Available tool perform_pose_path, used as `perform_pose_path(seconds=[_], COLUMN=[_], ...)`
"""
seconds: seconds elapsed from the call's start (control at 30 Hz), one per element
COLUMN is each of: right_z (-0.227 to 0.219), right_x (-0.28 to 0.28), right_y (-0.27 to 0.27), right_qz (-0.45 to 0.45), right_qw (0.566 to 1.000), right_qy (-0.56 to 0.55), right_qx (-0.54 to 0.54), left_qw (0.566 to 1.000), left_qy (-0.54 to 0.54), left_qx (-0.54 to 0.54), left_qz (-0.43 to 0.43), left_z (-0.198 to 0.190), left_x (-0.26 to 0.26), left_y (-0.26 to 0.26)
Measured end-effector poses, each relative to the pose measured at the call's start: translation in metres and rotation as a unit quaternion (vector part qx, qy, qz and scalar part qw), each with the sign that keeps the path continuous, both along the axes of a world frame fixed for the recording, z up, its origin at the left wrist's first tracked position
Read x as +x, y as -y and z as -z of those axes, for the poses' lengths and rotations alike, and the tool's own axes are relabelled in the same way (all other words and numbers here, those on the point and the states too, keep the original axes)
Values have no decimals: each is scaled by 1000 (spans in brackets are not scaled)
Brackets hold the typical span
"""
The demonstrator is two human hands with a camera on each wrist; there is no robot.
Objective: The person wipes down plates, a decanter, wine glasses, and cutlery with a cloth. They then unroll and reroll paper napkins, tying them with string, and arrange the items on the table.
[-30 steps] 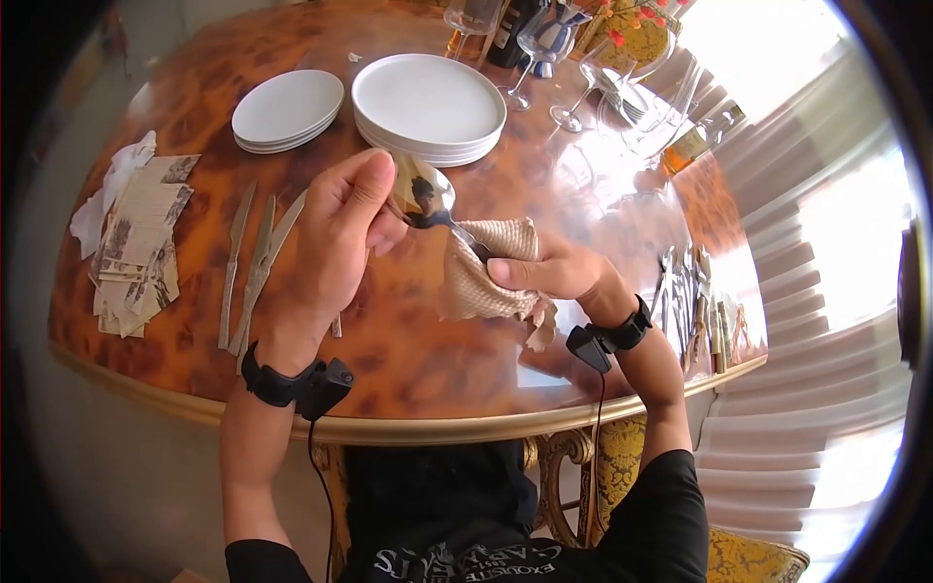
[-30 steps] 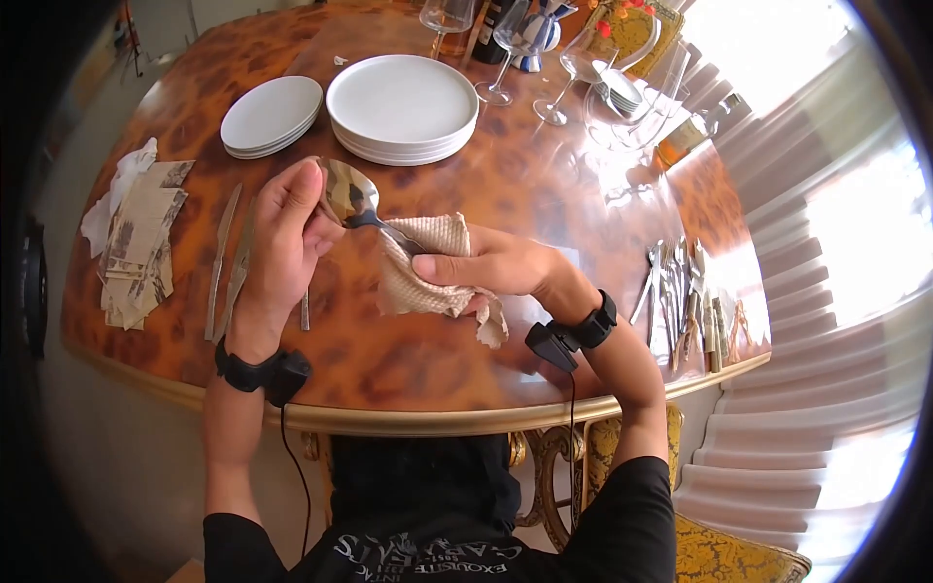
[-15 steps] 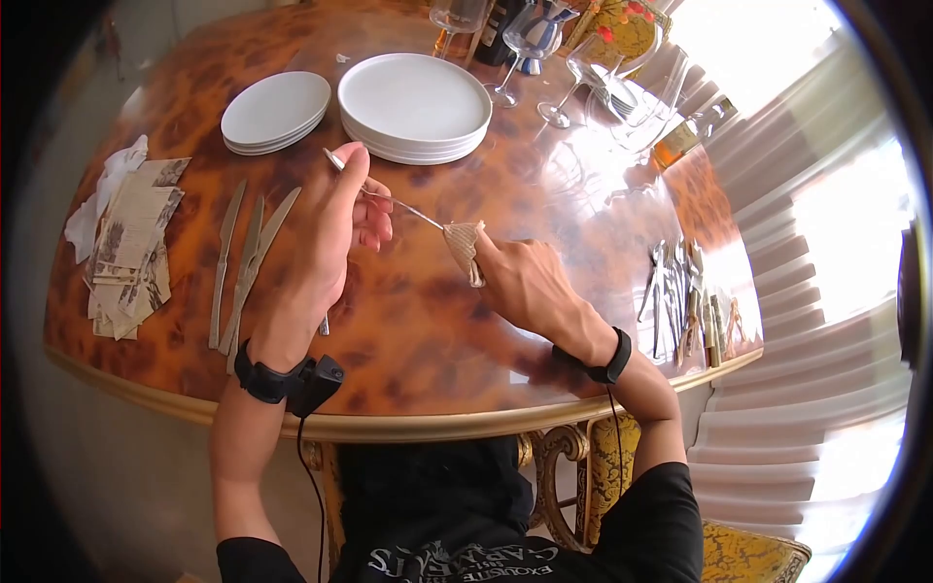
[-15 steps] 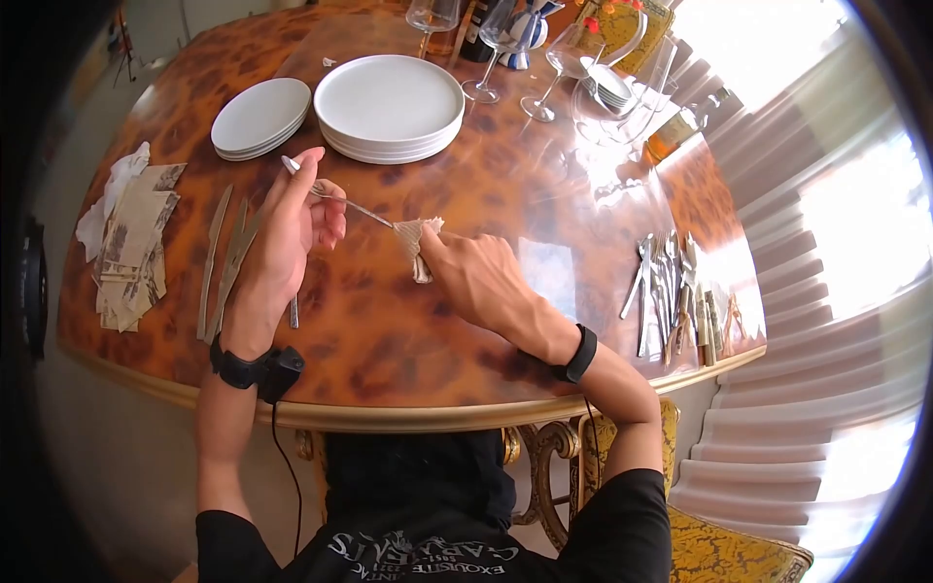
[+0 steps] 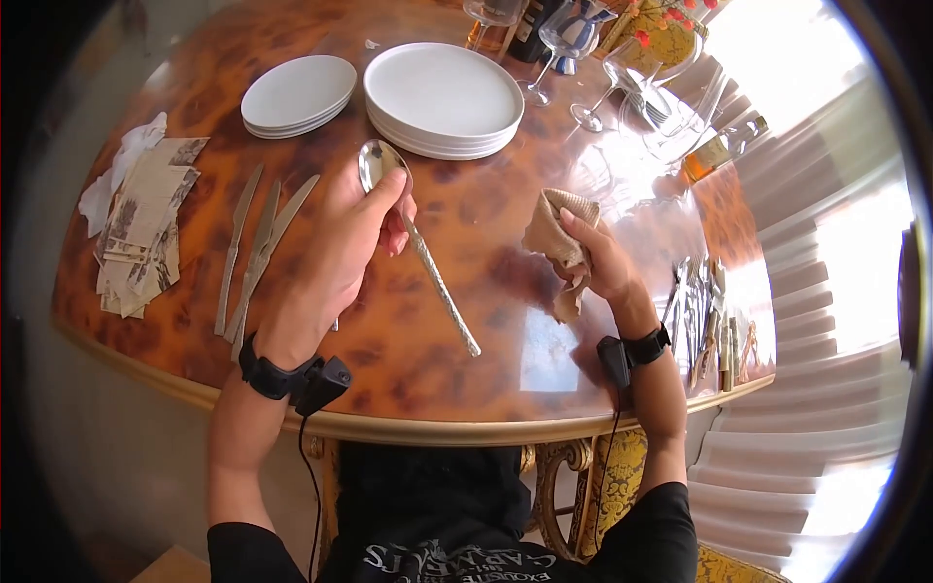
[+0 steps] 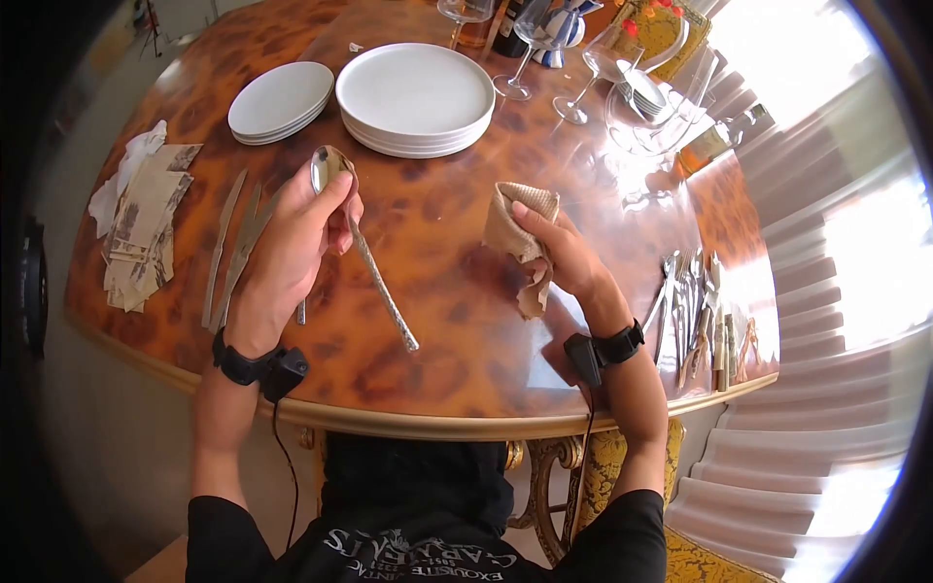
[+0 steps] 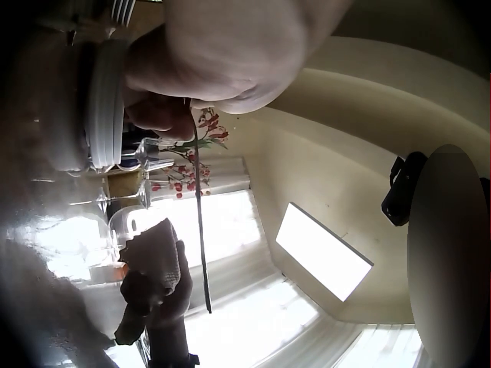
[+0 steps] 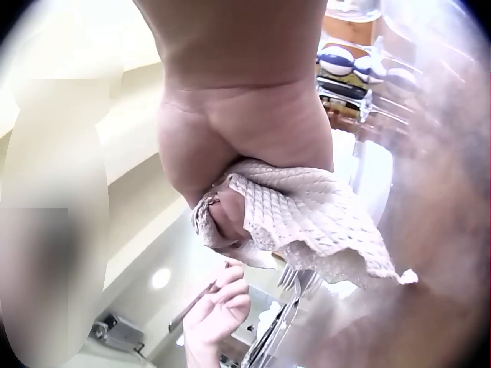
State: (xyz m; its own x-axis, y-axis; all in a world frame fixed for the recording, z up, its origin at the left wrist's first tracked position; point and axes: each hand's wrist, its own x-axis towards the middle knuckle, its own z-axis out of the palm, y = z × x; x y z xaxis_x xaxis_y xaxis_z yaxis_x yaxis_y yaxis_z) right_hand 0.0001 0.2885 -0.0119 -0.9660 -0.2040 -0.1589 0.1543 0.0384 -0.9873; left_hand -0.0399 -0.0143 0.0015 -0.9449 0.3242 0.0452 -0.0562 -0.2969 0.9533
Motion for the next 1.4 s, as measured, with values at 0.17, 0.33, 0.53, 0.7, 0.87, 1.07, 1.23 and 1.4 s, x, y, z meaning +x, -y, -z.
perform_pose_path(seconds=[0.17,0.33,0.53,0.7,0.87,1.07,1.23,1.4], right_z=[7,19,19,17,28,19,30,8], right_x=[-6,-3,0,7,3,17,7,24], right_y=[4,-4,-8,-7,-8,-9,-12,-9], right_qz=[39,30,11,-2,-8,0,-26,25], right_qw=[992,997,993,995,996,990,995,994], right_qy=[79,46,0,-17,-13,9,-46,12], right_qx=[-88,-61,-117,-98,-87,-139,-85,-108], left_qw=[995,986,939,905,910,851,911,946], left_qy=[60,25,-67,-71,-47,-218,-200,-205], left_qx=[-61,-149,-327,-409,-408,-477,-361,-249], left_qz=[53,77,78,96,59,-14,9,35], left_z=[4,-6,9,18,19,12,-7,-8], left_x=[-4,-6,-21,-32,-48,-35,4,15], left_y=[0,4,12,23,32,11,-14,-15])
